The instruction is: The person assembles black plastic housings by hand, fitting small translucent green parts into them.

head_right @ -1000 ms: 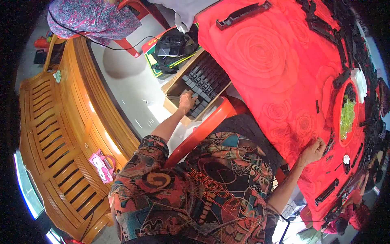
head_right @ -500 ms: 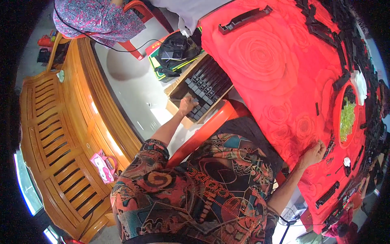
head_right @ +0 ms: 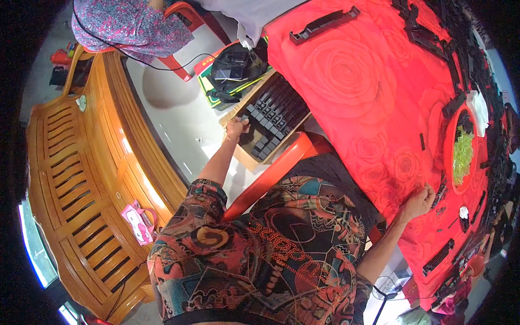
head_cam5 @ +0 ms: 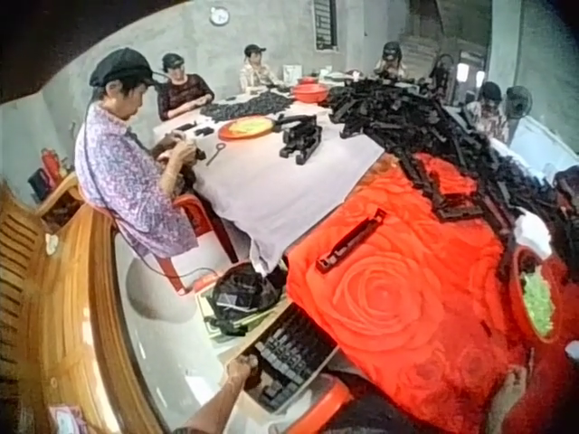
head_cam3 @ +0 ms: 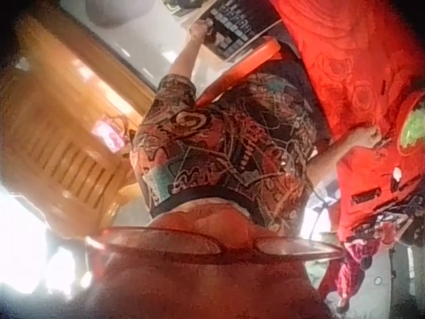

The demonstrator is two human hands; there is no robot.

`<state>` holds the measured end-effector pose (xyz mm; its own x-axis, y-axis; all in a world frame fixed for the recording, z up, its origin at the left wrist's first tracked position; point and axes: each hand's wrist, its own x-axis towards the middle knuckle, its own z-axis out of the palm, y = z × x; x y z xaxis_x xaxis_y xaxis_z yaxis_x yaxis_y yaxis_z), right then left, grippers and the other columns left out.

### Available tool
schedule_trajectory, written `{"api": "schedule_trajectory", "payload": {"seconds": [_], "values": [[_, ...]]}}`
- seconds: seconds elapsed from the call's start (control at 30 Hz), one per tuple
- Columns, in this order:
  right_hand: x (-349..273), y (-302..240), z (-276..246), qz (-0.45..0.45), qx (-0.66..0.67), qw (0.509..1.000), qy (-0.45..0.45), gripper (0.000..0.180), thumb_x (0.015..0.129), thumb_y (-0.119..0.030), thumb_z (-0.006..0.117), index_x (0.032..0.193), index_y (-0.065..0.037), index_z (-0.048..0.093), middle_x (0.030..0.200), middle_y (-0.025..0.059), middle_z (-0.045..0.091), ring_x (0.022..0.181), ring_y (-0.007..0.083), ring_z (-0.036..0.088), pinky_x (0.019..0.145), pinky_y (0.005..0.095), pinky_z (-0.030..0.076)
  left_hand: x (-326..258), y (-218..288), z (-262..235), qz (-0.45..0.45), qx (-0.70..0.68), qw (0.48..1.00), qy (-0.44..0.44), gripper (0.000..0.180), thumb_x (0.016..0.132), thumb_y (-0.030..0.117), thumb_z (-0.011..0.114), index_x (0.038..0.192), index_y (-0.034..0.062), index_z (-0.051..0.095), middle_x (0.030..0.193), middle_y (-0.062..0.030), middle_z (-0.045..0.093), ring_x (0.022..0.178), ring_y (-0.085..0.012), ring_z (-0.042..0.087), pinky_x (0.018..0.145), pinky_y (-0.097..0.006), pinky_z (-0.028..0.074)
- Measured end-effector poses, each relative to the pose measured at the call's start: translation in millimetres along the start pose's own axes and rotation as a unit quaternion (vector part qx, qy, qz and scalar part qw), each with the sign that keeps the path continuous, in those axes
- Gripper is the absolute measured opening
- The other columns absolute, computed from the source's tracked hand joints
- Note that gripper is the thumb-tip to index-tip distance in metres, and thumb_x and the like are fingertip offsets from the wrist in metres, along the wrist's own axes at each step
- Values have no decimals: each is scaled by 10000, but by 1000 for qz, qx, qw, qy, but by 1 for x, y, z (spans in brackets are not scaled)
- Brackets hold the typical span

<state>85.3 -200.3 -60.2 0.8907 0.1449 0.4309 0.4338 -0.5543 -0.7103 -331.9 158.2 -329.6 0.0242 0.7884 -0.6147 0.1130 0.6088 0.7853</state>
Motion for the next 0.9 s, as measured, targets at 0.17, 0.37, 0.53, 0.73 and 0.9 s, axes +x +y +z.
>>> {"api": "schedule_trajectory", "payload": {"seconds": [0.17, 0.37, 0.53, 0.73, 0.9], "values": [[0, -2, 4, 1, 12, 1000, -5, 188, 821, -80, 462, 891, 56, 570, 855, 91, 570, 802, 195, 519, 775, 286, 402, 12, -18, 1, 92, 183, 975, 83, 218, 680, 90, 689, 855, -10, 607, 704, -94, 607, 616, -204, 584, 582, -329, 463], [1, 0, 2, -7, -12, 1000, -4, 186, 825, -101, 478, 883, 38, 589, 847, 84, 584, 800, 186, 526, 775, 279, 406, -5, -14, 26, 226, 314, 889, 244, 269, 651, 99, 679, 874, -27, 598, 801, -200, 611, 749, -314, 599, 701, -358, 465], [0, 1, 3, -2, -4, 1000, -9, 177, 823, -88, 479, 882, 38, 588, 844, 80, 581, 793, 179, 522, 770, 274, 407, 0, -11, 28, 121, 239, 915, 301, 219, 665, 103, 686, 753, -55, 565, 712, -188, 601, 668, -304, 589, 638, -360, 454], [1, 3, 2, 7, 9, 1000, -3, 165, 823, -84, 488, 881, 36, 585, 836, 68, 576, 783, 158, 517, 761, 262, 406, -5, 6, 32, -33, -200, 971, 129, 192, 740, 63, 644, 626, 19, 496, 578, -64, 490, 370, -167, 396, 384, -276, 347], [0, 3, 3, 5, 1, 1000, -4, 162, 826, -91, 496, 882, 33, 585, 834, 62, 576, 775, 152, 516, 744, 258, 410, 4, 6, 20, -125, -165, 975, 75, 106, 797, 127, 606, 838, 47, 548, 723, -49, 503, 595, -155, 503, 427, -261, 410]]}}
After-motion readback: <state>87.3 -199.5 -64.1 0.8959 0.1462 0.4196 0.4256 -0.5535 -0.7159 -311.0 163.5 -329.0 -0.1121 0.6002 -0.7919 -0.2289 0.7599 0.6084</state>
